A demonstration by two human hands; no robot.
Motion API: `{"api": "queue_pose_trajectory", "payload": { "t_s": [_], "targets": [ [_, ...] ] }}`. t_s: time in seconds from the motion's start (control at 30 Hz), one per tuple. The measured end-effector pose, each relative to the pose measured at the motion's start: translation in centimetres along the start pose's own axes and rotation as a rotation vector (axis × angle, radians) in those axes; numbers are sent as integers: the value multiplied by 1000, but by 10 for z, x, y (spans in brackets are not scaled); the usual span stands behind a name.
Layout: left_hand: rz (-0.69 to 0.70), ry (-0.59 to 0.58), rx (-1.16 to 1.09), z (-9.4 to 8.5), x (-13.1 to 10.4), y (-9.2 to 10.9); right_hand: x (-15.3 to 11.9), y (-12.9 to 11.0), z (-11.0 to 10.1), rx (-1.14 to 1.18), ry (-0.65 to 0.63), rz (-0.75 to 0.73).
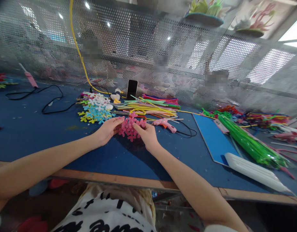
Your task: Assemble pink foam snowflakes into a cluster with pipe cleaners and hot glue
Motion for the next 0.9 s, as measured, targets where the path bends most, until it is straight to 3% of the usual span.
{"api": "queue_pose_trajectory", "payload": {
  "t_s": [0.13,0.33,0.53,0.67,0.9],
  "targets": [
    [17,16,27,-2,1,0,1,1,0,78,7,-4],
    [122,-71,123,8,-3,5,-4,-4,7,84,-34,23],
    [148,-42,99,5,-3,7,-6,-8,7,-14,-40,21],
    [180,-82,181,8,-4,8,-5,-7,6,14,-31,13],
    [195,-50,254,7,-4,7,-4,-5,7,46,-42,22]
  ]
}}
Point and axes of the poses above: each hand's wrist, its own x-axis towards the middle knuckle, its own z-axis out of the palm, y = z × x, the point moved 8 cm from there along x, towards the middle knuckle, and after that the axes turned 6 degrees about x, right-handed, at the moved point
